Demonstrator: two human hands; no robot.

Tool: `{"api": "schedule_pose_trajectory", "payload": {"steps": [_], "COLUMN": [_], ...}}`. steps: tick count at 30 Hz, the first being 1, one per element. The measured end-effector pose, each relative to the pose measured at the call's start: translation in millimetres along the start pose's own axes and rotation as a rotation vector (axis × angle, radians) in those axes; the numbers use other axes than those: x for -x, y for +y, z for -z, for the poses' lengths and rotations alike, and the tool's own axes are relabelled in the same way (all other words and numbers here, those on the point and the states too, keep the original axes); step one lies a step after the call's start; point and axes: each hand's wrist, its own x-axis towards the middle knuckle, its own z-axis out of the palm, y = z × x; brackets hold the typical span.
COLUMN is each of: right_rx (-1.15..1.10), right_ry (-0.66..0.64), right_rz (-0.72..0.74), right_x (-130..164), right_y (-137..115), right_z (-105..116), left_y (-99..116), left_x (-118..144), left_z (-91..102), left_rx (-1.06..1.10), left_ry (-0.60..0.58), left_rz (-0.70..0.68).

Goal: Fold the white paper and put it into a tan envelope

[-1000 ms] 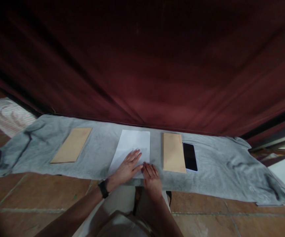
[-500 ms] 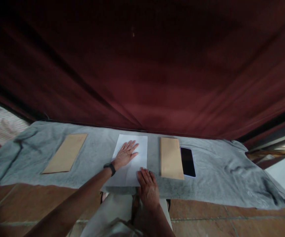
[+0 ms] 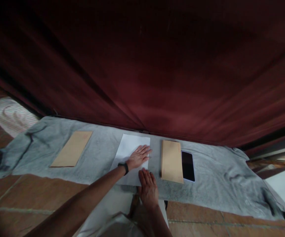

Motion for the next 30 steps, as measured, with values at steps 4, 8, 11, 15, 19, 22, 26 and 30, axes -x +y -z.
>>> {"api": "schedule_pose_trajectory", "payload": {"steps": [4,8,11,15,19,22,26,30], "right_rx": [-0.011,-0.018,-0.014,-0.023,-0.068,-0.121,-0.226,-0.318], "right_ry": [0.033,0.028,0.009,0.016,0.028,0.005,-0.015,-0.038], "right_rz": [-0.009,0.003,0.019,0.025,0.043,0.043,0.040,0.062], "right_x": [0.5,0.1,-0.6,-0.8,-0.3,-0.6,-2.4,-3.5], "right_y": [-1.4,-0.5,1.4,2.2,3.1,7.4,18.5,27.9], "right_z": [-1.3,-0.2,1.8,5.0,7.9,9.8,13.3,18.0], "left_y": [-47.3,-76.6,-66.9,-22.8,15.6,23.6,8.5,-21.4], "left_x": [-7.9,16.7,57.2,123.5,158.6,156.5,150.6,164.3], "left_z": [17.3,30.4,32.8,36.5,48.1,58.6,71.9,82.4], "left_rx": [-0.029,-0.065,-0.100,-0.040,0.011,0.029,0.058,0.155], "left_ry": [-0.001,0.035,0.045,-0.044,-0.116,-0.185,-0.253,-0.240], "left_rz": [0.141,0.284,0.337,0.149,0.008,0.013,0.038,0.040]}}
